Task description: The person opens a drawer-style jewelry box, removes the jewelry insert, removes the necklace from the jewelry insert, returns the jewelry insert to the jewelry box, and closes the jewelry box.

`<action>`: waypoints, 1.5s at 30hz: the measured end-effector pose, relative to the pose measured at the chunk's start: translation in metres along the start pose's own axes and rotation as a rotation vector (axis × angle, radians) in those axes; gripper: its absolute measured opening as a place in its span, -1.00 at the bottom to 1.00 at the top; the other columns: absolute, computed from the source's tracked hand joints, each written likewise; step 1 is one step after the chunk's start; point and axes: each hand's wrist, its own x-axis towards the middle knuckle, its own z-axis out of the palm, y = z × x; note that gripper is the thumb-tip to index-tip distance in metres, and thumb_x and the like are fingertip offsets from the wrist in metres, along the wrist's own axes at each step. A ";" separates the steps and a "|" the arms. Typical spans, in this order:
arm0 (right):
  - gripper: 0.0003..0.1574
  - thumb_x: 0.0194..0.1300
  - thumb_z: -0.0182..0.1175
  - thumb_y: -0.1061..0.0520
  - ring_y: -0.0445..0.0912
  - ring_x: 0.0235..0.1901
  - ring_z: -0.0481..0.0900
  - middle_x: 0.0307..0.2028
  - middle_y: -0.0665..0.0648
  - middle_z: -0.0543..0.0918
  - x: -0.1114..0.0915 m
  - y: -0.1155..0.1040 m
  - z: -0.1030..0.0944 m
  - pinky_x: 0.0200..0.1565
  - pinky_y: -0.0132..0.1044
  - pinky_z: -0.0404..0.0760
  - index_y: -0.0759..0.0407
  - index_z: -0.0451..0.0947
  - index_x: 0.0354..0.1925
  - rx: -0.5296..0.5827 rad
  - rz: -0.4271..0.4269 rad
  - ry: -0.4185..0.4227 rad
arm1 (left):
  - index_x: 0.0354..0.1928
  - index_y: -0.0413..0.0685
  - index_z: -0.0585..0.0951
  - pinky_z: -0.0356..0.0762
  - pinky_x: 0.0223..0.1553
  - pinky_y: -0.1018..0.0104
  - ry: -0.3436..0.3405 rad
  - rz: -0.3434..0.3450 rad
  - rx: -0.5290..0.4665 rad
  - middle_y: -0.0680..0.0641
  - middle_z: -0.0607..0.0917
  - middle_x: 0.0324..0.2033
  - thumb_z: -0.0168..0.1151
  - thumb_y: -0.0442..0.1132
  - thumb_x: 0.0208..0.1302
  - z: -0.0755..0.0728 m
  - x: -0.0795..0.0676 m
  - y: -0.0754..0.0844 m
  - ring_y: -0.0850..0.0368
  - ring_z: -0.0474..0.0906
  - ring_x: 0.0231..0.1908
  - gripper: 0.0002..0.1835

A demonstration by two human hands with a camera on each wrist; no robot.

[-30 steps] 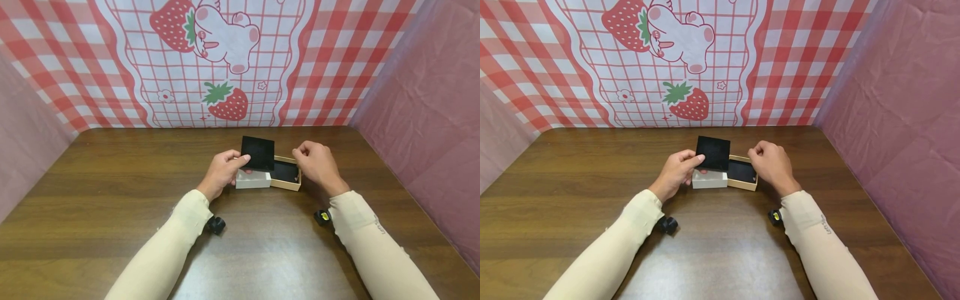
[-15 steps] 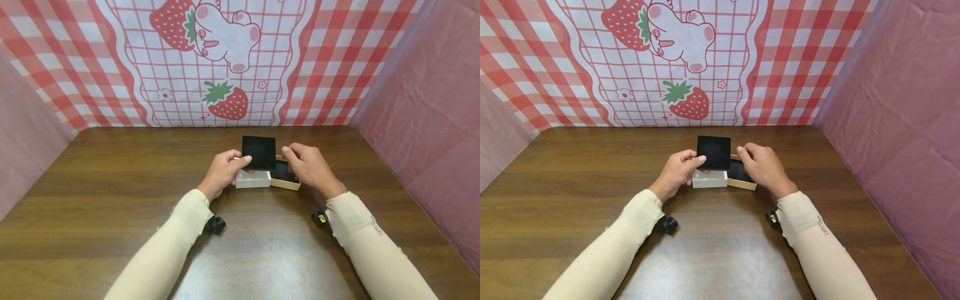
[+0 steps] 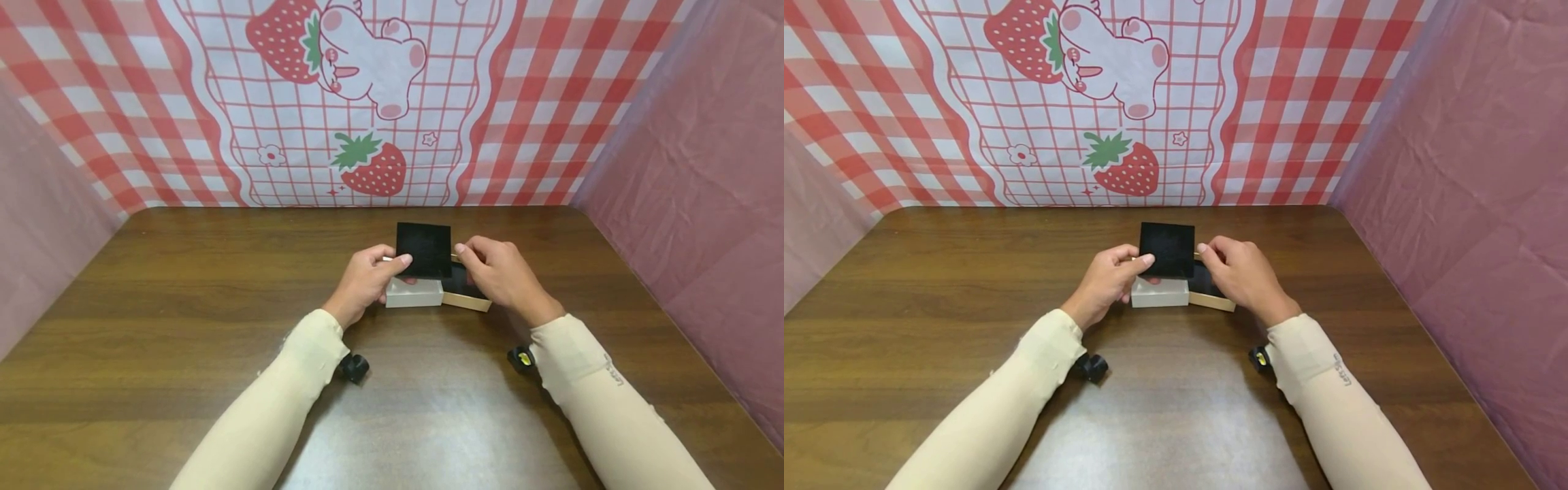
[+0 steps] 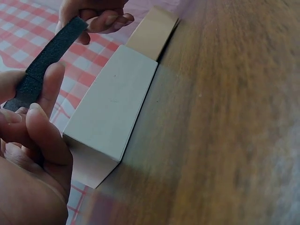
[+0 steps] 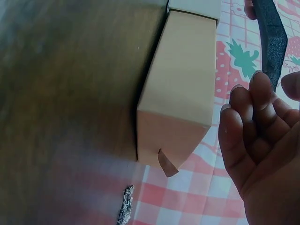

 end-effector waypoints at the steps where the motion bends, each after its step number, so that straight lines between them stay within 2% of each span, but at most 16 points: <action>1: -0.59 0.56 0.02 -0.13 -0.06 -0.57 0.47 -0.62 0.01 0.53 0.000 0.000 0.000 -0.46 -0.14 0.45 0.09 0.59 -0.31 0.000 -0.003 0.002 | -0.23 -0.14 0.61 0.35 -0.70 0.33 -0.001 -0.001 -0.003 -0.10 0.79 -0.41 0.36 -0.03 0.32 0.000 0.000 0.000 0.23 0.24 -0.77 -0.70; 12: -0.52 0.54 0.01 -0.18 -0.06 -0.59 0.46 -0.62 0.01 0.54 0.000 -0.002 0.003 -0.49 -0.15 0.46 0.12 0.57 -0.34 0.008 -0.003 -0.046 | -0.21 -0.13 0.62 0.35 -0.69 0.34 -0.010 -0.004 0.012 -0.09 0.78 -0.47 0.38 -0.02 0.29 0.000 0.000 0.000 0.23 0.23 -0.77 -0.69; 19: -0.56 0.53 0.04 -0.17 -0.07 -0.60 0.46 -0.62 0.01 0.53 0.000 -0.005 0.004 -0.51 -0.16 0.46 0.08 0.56 -0.34 0.024 -0.014 -0.067 | -0.19 -0.10 0.65 0.36 -0.67 0.32 -0.026 -0.007 0.013 -0.07 0.68 -0.61 0.38 0.00 0.29 0.000 0.000 0.000 0.22 0.22 -0.77 -0.70; 27: -0.58 0.52 0.07 -0.15 -0.09 -0.63 0.47 -0.64 -0.02 0.53 -0.001 -0.008 0.005 -0.57 -0.18 0.45 0.05 0.52 -0.42 0.049 -0.034 -0.045 | -0.18 -0.10 0.63 0.35 -0.67 0.32 -0.040 -0.005 0.020 -0.11 0.79 -0.42 0.36 0.01 0.31 0.000 0.000 -0.001 0.23 0.21 -0.77 -0.69; 35: -0.63 0.50 0.12 -0.10 -0.11 -0.64 0.47 -0.64 -0.02 0.53 -0.003 -0.007 0.005 -0.57 -0.22 0.44 0.05 0.53 -0.41 0.080 -0.060 -0.014 | -0.20 -0.13 0.64 0.34 -0.69 0.33 -0.017 -0.011 0.025 -0.11 0.79 -0.43 0.36 0.00 0.32 0.002 0.000 -0.001 0.24 0.22 -0.78 -0.68; 45: -0.68 0.47 0.18 -0.06 -0.12 -0.65 0.47 -0.66 -0.03 0.53 -0.002 -0.007 0.006 -0.60 -0.24 0.43 0.05 0.55 -0.41 0.091 -0.072 0.012 | -0.19 -0.14 0.66 0.34 -0.68 0.33 -0.022 -0.015 0.025 -0.12 0.79 -0.41 0.31 0.01 0.35 0.002 0.000 0.000 0.24 0.23 -0.77 -0.68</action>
